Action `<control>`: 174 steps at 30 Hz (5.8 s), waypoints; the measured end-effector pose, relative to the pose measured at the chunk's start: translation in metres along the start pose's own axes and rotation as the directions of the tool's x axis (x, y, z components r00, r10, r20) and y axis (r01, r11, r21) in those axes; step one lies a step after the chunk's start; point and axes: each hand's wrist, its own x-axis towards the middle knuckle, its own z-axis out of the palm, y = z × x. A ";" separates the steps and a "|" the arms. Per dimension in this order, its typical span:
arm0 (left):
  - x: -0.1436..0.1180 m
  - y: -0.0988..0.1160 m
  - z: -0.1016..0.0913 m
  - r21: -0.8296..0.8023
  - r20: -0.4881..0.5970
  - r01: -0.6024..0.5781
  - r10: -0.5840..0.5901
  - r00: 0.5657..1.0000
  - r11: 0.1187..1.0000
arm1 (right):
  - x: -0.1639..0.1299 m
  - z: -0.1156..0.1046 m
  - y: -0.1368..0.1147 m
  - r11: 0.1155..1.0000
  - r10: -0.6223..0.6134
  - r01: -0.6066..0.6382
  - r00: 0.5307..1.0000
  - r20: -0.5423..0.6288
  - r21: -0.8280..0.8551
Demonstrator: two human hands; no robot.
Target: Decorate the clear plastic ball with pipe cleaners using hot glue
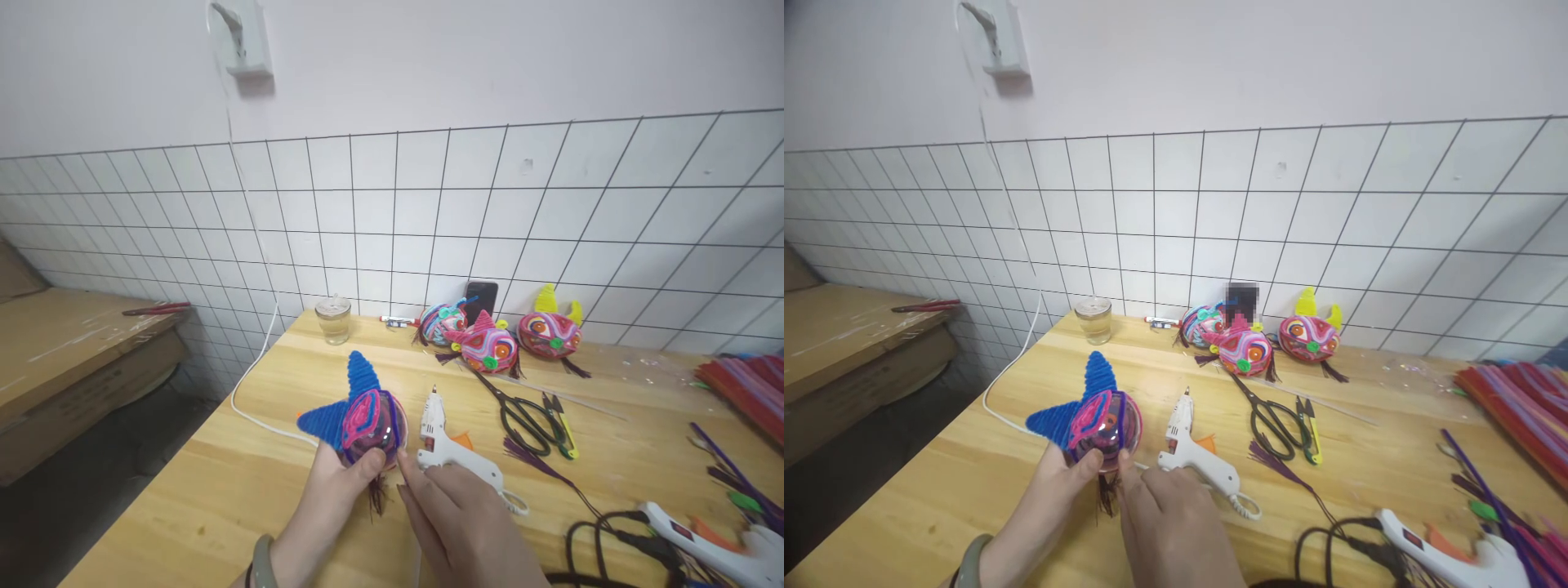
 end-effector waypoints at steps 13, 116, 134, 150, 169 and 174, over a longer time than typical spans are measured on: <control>-0.002 -0.004 -0.003 -0.002 0.006 0.058 -0.058 0.998 0.998 | 0.001 -0.001 0.000 0.997 -0.052 0.052 0.999 -0.006 -0.055; 0.004 -0.013 -0.006 0.019 0.022 0.049 -0.049 0.999 0.999 | 0.001 0.000 0.008 0.981 -0.138 0.140 0.990 0.025 -0.136; -0.001 -0.004 0.001 0.021 0.064 0.096 -0.097 0.993 0.995 | 0.005 -0.009 0.015 0.974 -0.211 0.214 0.977 0.034 -0.080; -0.003 -0.002 0.001 0.071 0.149 0.099 -0.109 0.983 0.993 | 0.001 -0.010 0.021 0.983 -0.180 0.180 0.984 -0.005 0.031; -0.004 0.000 0.003 0.042 0.209 0.157 -0.162 0.964 0.987 | -0.004 -0.003 0.022 0.992 -0.123 0.125 0.991 -0.049 0.023; -0.005 -0.001 0.002 0.012 0.231 0.202 -0.199 0.952 0.979 | -0.003 -0.005 0.021 0.990 -0.134 0.136 0.989 -0.065 0.031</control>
